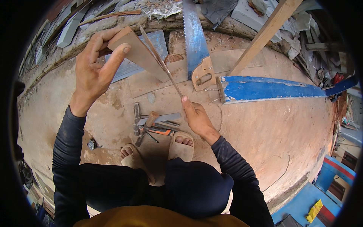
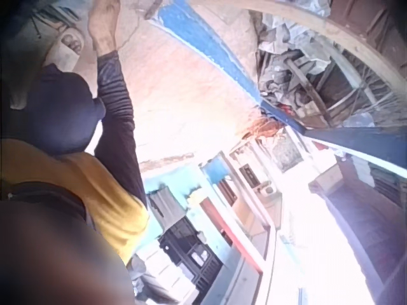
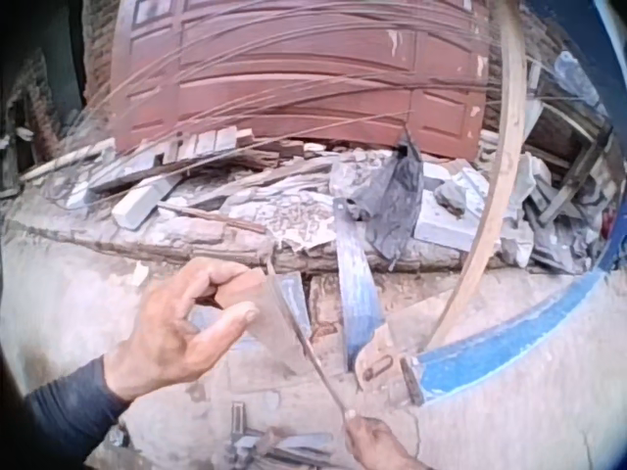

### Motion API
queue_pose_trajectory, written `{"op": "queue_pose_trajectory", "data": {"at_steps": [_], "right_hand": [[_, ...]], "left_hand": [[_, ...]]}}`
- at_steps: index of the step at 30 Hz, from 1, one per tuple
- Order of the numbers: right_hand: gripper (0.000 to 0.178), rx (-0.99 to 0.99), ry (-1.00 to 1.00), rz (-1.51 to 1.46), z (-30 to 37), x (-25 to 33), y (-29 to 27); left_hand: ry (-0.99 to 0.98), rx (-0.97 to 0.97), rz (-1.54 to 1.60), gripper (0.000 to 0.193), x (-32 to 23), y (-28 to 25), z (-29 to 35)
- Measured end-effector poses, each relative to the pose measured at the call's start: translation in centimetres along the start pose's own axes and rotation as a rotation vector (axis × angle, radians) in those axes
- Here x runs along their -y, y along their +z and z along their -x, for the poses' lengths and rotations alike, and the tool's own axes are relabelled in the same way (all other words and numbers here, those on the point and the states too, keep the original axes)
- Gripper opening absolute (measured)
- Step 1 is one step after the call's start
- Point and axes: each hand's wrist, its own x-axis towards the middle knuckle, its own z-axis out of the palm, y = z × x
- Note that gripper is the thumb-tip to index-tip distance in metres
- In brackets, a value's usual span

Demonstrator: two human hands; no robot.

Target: The person measures a blue-painted wooden beam with a tape measure, then uses a metal file to sharpen the edge of a small metal tool. The person repeatedly files the tool's edge while holding it with the other hand.

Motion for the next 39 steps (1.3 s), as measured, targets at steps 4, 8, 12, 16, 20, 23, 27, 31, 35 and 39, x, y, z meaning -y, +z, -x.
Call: {"op": "queue_pose_trajectory", "data": {"at_steps": [4, 8, 12, 16, 20, 23, 27, 31, 35, 39], "right_hand": [[0.073, -0.058, -0.287, -0.155, 0.5, -0.5, 0.5], [0.079, -0.006, 0.344, -0.11, -2.4, -4.6, 2.5], [0.082, 0.129, 0.664, -0.365, -3.2, -9.5, 2.5], [0.08, -0.063, 0.203, -0.013, -1.1, -10.8, 3.1], [0.082, -0.099, -0.117, -0.015, -0.1, -7.9, 3.1], [0.076, -0.042, -0.17, -0.007, -0.8, -5.2, 3.4], [0.07, 0.015, 0.029, 0.014, -1.9, -3.6, 4.0], [0.072, -0.107, -0.353, -0.052, -0.6, -3.7, 3.5], [0.072, -0.062, -0.169, -0.076, -1.8, -3.0, 3.0], [0.077, -0.005, 0.014, 0.02, -2.4, -2.4, 2.8]], "left_hand": [[-0.058, 0.056, -0.015, 0.039, -0.1, 0.0, 0.7], [-0.003, 0.015, -0.008, 0.034, 0.5, -0.5, 0.8], [-0.2, 0.018, 0.096, 0.036, 1.7, -2.2, 1.7], [-0.243, 0.029, 0.062, 0.037, 2.7, -4.1, 4.6], [-0.201, 0.006, 0.058, 0.038, 2.3, -4.5, 6.9], [-0.121, 0.016, -0.027, 0.038, 1.7, -4.2, 6.8], [-0.103, -0.029, -0.059, 0.036, 1.3, -3.8, 5.7], [-0.086, -0.015, -0.018, 0.036, 1.5, -3.4, 5.1], [-0.105, 0.001, 0.004, 0.035, 1.1, -3.4, 4.7], [-0.101, -0.019, -0.004, 0.032, 0.9, -3.2, 4.2]]}}
